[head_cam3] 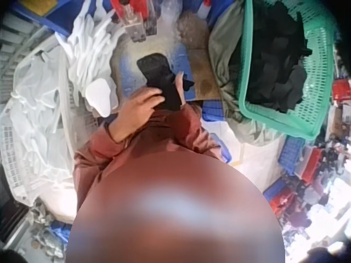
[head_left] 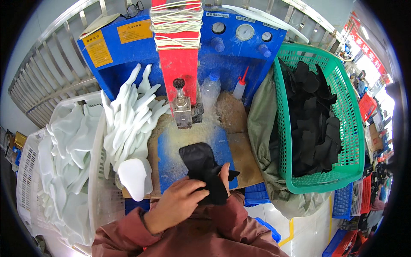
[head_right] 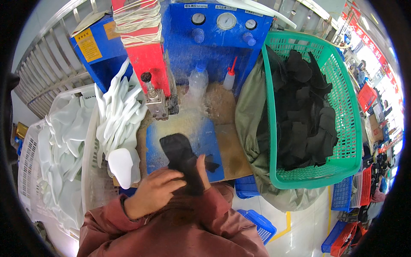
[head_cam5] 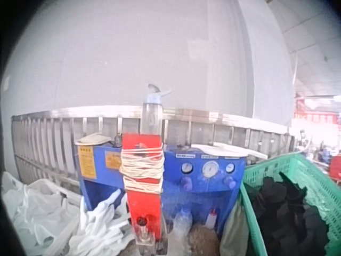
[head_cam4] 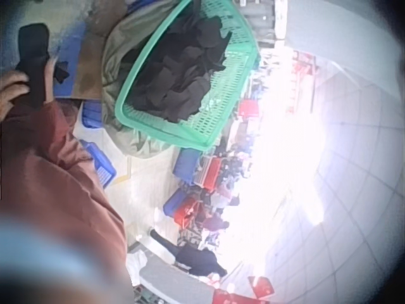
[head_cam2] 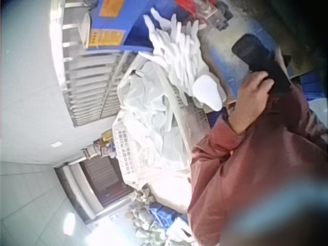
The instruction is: The person repeatedly picks black glove shells and white insoles, aligns them, and presses them together under a pneumatic press. The finished gloves are placed into a blue basket. The process is repeated for multiple units.
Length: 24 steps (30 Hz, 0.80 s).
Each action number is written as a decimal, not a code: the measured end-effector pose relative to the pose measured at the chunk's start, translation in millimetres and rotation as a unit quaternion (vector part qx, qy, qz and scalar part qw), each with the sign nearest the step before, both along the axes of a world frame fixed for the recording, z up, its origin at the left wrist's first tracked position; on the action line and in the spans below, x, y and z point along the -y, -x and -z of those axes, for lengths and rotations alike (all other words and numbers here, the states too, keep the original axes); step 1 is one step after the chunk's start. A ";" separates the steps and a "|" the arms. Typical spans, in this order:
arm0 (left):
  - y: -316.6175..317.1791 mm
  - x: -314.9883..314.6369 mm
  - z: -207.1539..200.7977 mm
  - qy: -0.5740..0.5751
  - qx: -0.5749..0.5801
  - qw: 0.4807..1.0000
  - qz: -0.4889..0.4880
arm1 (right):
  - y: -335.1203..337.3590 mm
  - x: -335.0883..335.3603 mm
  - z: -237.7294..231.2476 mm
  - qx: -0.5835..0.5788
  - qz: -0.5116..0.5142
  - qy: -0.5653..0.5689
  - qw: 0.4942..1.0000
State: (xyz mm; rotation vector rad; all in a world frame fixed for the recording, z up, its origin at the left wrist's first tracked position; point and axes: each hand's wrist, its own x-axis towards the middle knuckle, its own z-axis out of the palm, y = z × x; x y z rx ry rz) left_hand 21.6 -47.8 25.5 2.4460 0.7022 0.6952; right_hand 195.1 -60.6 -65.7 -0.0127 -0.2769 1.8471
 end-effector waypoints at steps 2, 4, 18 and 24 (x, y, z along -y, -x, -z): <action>-10.0 12.5 0.3 -0.115 -0.039 0.990 -0.069 | 4.1 -14.5 -4.5 0.019 0.056 0.064 0.996; -18.8 18.6 3.3 -0.120 -0.028 0.989 -0.082 | 6.8 -26.4 -4.1 0.095 0.074 0.142 0.982; -37.7 0.4 29.3 -0.135 0.081 0.981 -0.114 | 10.3 -57.5 7.7 -0.128 -0.019 -0.094 0.987; -9.8 -17.3 29.0 -0.119 0.031 0.992 -0.040 | 9.3 -73.6 -12.5 0.060 0.059 0.046 0.995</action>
